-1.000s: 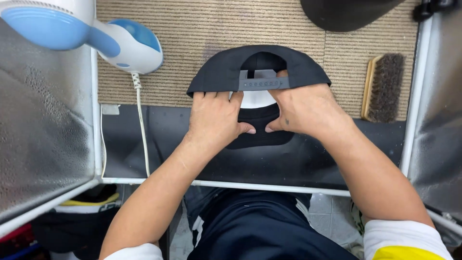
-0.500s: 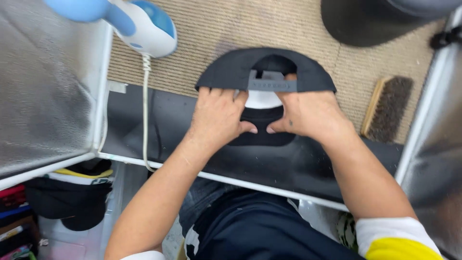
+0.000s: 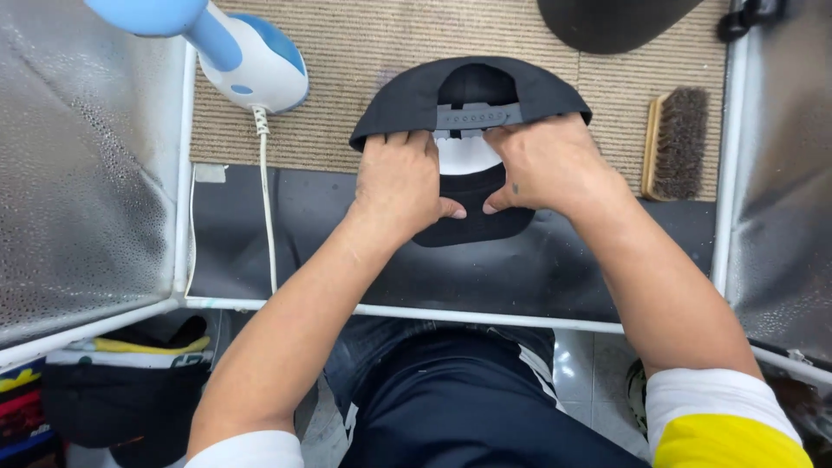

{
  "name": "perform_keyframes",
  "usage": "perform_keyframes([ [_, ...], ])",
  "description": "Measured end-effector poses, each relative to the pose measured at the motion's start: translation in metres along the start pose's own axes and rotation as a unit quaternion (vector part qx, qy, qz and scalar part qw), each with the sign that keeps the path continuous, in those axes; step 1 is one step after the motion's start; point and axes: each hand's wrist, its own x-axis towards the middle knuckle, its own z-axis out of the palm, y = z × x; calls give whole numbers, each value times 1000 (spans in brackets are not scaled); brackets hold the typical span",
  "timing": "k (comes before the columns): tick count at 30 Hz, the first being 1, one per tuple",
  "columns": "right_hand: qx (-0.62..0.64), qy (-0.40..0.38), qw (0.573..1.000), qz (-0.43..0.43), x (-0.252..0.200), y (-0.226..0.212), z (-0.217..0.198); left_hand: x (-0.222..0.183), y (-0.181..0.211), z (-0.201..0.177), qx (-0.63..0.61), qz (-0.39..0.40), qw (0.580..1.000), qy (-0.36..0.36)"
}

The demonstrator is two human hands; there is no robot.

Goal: Cleaning and steaming a baseball cap using a wooden brush and a handheld steamer.

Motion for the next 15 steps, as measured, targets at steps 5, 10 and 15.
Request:
perform_keyframes([
  [5,-31,13,999,-11,1,5,21,-5,0,-7,5,-9,1000,-7],
  [10,22,105,994,-19,-14,3,13,-20,6,-20,-11,48,994,99],
  [15,399,136,900,113,-15,-16,-10,-41,-7,2,-110,18,882,459],
])
